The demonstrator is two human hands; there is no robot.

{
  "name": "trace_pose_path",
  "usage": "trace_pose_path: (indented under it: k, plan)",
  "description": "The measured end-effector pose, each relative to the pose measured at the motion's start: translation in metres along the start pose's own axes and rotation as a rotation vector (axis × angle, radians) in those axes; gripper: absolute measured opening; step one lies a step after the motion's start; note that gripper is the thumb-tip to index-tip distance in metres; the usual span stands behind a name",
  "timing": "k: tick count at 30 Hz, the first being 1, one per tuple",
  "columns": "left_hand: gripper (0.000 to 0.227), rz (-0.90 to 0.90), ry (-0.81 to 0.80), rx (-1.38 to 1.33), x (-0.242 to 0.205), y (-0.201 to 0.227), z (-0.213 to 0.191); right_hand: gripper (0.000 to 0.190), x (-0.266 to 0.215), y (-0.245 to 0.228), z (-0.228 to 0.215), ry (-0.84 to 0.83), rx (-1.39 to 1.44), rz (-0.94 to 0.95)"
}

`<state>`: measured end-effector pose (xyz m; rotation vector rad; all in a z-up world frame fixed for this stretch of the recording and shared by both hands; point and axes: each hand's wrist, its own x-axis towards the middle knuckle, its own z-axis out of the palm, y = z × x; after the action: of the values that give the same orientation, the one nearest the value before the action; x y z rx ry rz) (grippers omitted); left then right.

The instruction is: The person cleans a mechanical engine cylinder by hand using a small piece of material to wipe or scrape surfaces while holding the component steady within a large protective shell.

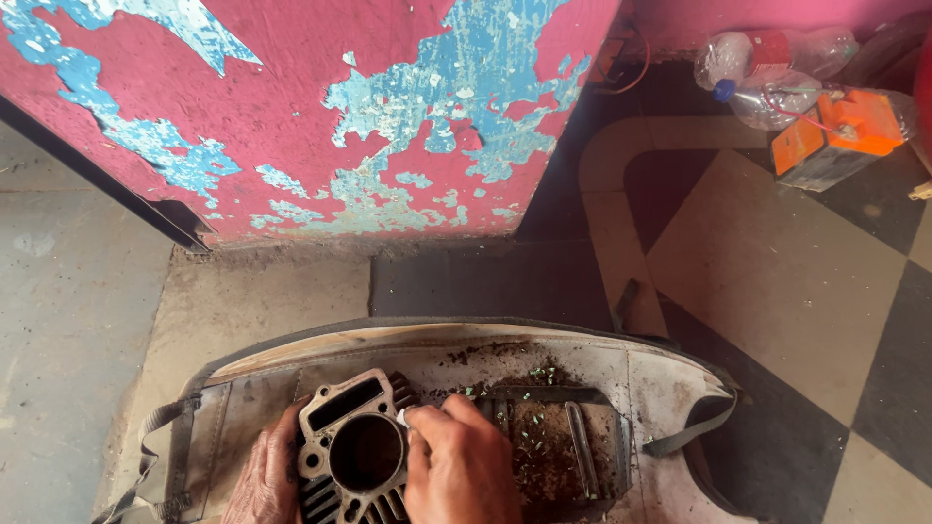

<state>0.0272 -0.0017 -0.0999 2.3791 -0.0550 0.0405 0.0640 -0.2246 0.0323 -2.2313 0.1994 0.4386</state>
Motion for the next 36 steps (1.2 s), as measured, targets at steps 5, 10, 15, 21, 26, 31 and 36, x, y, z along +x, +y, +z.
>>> trace_pose_path:
  k: [5,10,15,21,26,31,36]
  plan:
    - [0.083,-0.139,-0.078,-0.034,0.0,0.01,-0.008,0.027,-0.003,-0.006,0.001,0.114,-0.018,-0.061]
    - [0.085,-0.103,-0.067,-0.016,0.001,0.003,-0.004,0.025,-0.005,0.001,-0.001,0.093,0.003,-0.047]
    - [0.083,-0.045,-0.037,-0.049,-0.003,0.002,-0.002,0.026,-0.004,-0.001,0.004,0.101,0.015,-0.032]
    - [0.076,0.021,-0.028,-0.007,0.0,-0.007,-0.002,0.026,-0.006,-0.008,0.0,0.166,0.048,-0.089]
    - [0.079,-0.03,-0.031,-0.011,0.0,-0.001,-0.003,0.026,-0.008,-0.005,-0.006,0.098,0.012,-0.071]
    - [0.08,-0.076,-0.038,-0.009,-0.003,0.005,-0.004,0.026,-0.009,-0.012,-0.006,0.08,-0.003,-0.006]
    - [0.077,-0.022,-0.054,-0.027,-0.003,0.001,-0.006,0.026,-0.01,-0.011,-0.007,0.125,0.007,-0.038]
